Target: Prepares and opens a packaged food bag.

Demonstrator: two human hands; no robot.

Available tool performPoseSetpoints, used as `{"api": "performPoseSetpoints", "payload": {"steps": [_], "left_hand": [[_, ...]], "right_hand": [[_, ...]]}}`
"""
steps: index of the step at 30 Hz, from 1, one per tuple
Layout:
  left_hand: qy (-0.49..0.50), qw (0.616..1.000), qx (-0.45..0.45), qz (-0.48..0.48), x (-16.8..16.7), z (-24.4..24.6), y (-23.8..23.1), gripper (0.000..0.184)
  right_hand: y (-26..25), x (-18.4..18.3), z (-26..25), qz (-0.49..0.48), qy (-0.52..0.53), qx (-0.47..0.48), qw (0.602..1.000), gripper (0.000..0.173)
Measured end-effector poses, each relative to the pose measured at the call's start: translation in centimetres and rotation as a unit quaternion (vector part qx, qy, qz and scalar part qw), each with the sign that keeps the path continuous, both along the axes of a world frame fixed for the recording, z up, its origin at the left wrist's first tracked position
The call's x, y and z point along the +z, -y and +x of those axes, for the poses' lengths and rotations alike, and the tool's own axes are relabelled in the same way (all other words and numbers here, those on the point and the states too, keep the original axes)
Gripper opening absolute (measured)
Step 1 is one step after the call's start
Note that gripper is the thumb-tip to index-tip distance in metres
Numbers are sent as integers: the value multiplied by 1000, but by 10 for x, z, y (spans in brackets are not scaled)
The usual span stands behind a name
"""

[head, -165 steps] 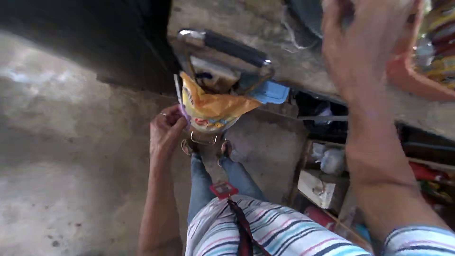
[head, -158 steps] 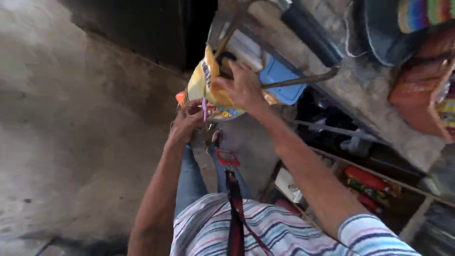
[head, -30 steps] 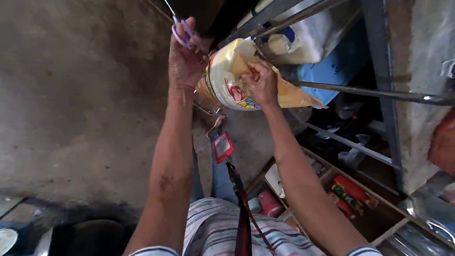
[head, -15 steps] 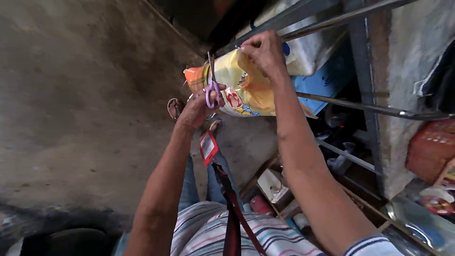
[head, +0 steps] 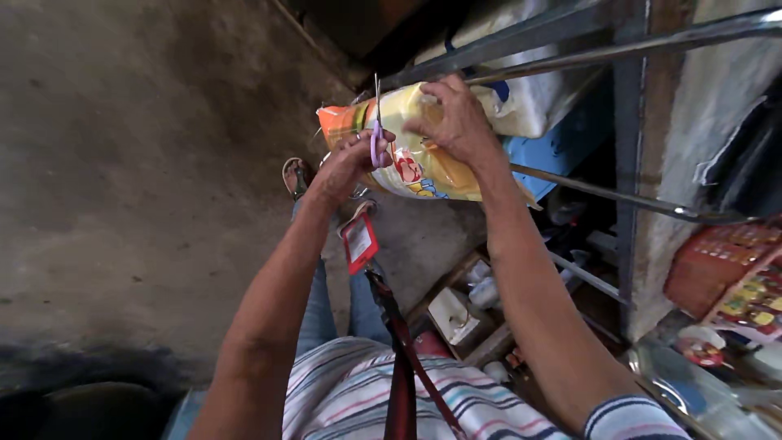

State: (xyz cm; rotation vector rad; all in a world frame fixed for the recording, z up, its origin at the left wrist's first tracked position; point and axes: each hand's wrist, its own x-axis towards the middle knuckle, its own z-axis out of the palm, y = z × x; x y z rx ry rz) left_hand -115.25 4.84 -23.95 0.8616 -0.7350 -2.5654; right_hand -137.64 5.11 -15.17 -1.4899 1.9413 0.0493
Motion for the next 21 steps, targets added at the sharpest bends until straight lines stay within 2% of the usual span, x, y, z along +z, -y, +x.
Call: {"api": "performPoseSetpoints", "payload": {"steps": [1,3,4,7,10,12,15,21], "left_hand": [[3,1000,-3,-2,-2,-2,-1,27],[5,1000,-13,0,0,-6,-6,28],[-3,1000,-11,8,2,-11,-8,29],[-79,996,-11,40,13,-30,-11,31],[-216,970,-3,110,20,-54,-18,31],[-279,948,6,155,23,-72,-21,32],[-307,932,16,194,28,-94,-24,35],[-315,918,54,235,24,-116,-23,38]], "right_hand": [[-4,1,1,-26,-19,2,999,65],[-12,-5,0,-101,-49,-51,992,31],[-13,-8,-3,-130,-39,-112,984,26],[-13,-9,-25,-162,63,-284,943,29],[-23,-13,-37,-184,194,-389,882,28],[-26,-9,-40,-171,237,-409,864,31],[-28,-7,-40,-163,255,-416,857,33],[-29,-6,-38,-177,223,-385,878,32]]}}
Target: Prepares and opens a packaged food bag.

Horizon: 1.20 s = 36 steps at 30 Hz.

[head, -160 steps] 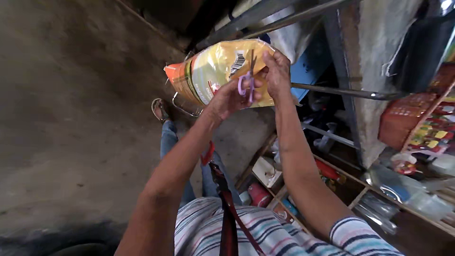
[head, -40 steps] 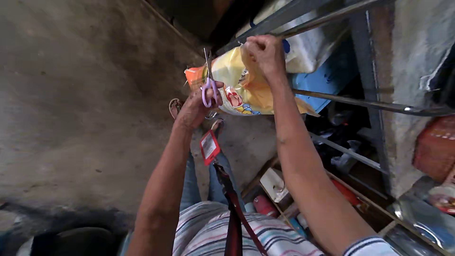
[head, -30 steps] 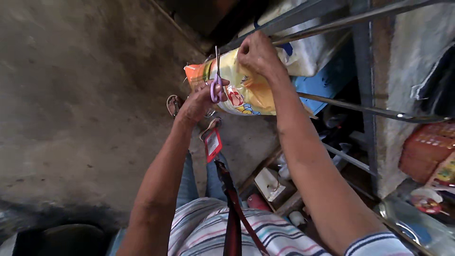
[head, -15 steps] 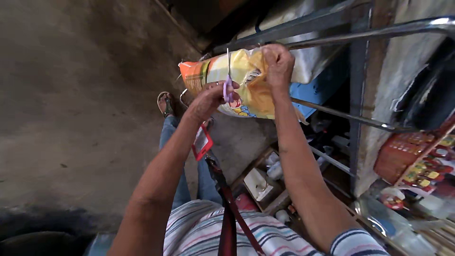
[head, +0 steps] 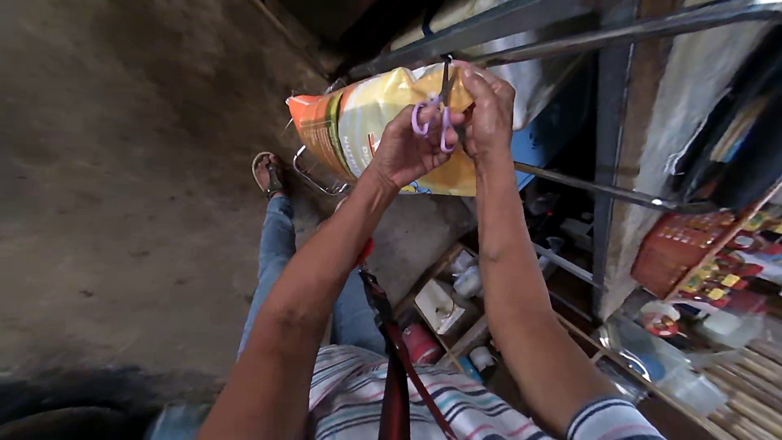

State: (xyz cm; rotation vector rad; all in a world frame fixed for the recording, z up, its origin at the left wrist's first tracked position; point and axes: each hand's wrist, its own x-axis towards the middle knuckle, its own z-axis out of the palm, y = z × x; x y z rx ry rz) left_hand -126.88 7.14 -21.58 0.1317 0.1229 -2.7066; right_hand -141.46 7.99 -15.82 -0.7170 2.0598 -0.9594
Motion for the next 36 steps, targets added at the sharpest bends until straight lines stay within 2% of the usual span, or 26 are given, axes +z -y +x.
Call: {"api": "performPoseSetpoints", "payload": {"steps": [3,6,8,10,12,14,17,24,29,34,36], "left_hand": [[60,998,30,-18,12,-7,-2,33],[123,985,113,39,7,-15,6,31],[165,967,169,90,-5,-12,24,21],[193,974,118,21,-1,-2,24,19],[152,985,52,-58,8,12,7,28],[102,992,11,-74,21,17,-5,29],[58,997,-21,-49,25,10,-10,28],[16,1000,-23,6,17,-2,-5,35],[-15,1000,-19,2,17,0,-7,34],[2,1000,-11,-10,16,-4,-4,37],[49,998,-1,-35,21,-6,0,36]], "right_hand": [[0,-2,2,-16,-23,-14,1000,31],[-7,2,14,-3,-19,-60,998,29],[-15,6,19,-1,29,-113,993,31],[-15,6,16,-5,41,-126,991,31],[-12,4,13,-3,25,-97,995,34],[-9,0,10,-10,-4,-68,998,33],[-8,4,11,-2,-44,-52,998,33],[-8,8,16,22,-50,-48,997,33],[-7,6,14,25,-51,-40,998,33],[-8,5,16,16,-48,-35,998,31],[-10,5,17,7,-35,-43,998,29]]}}
